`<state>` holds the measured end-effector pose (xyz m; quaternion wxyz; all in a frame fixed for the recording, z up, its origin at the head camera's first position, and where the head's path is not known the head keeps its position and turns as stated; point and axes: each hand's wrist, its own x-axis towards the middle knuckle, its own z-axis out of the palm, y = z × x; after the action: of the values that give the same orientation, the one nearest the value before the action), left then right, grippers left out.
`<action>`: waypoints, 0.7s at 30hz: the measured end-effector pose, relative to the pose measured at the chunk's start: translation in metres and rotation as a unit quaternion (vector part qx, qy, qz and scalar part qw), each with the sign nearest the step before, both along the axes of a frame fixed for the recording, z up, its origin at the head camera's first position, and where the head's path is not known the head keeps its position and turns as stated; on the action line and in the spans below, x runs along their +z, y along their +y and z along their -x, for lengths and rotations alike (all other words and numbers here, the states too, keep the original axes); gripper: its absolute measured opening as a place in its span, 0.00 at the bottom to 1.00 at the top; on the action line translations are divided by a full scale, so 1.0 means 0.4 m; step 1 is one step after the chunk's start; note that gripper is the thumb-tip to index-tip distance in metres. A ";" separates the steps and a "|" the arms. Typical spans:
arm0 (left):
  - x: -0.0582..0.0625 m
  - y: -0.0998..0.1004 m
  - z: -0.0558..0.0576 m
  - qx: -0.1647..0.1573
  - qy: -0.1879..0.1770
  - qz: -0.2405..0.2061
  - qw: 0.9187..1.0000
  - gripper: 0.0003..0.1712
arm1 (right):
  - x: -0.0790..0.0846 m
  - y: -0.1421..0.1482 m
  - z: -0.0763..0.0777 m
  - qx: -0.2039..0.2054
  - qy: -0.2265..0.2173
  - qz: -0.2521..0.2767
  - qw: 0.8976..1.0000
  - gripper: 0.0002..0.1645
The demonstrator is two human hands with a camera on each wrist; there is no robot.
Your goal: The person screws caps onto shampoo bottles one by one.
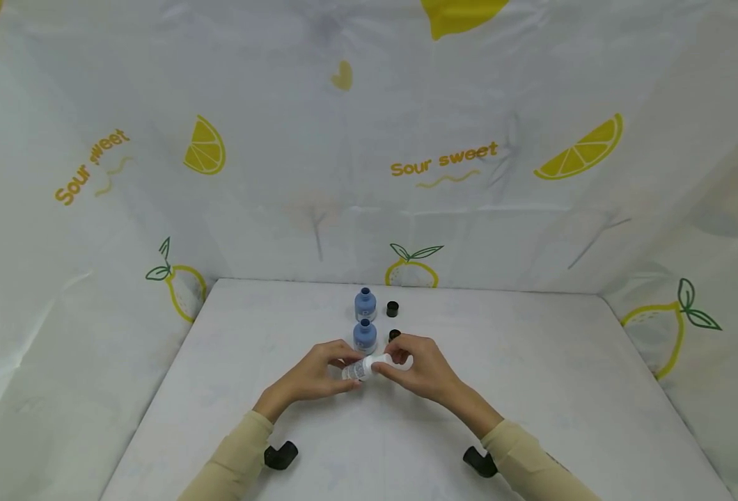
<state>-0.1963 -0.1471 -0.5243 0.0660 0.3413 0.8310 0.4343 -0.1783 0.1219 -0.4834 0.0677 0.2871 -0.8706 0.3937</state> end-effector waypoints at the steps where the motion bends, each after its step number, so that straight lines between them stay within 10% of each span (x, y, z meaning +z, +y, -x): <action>1: 0.000 0.001 0.000 0.000 -0.001 0.001 1.000 0.25 | -0.001 -0.001 0.000 -0.004 0.006 0.000 1.000 0.13; 21: -0.003 0.005 -0.002 -0.008 -0.017 -0.019 1.000 0.25 | -0.011 -0.007 0.003 -0.023 0.040 -0.005 0.999 0.15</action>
<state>-0.1955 -0.1451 -0.5254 0.0773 0.3417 0.8186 0.4551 -0.1794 0.1191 -0.4880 0.1097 0.2825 -0.8757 0.3759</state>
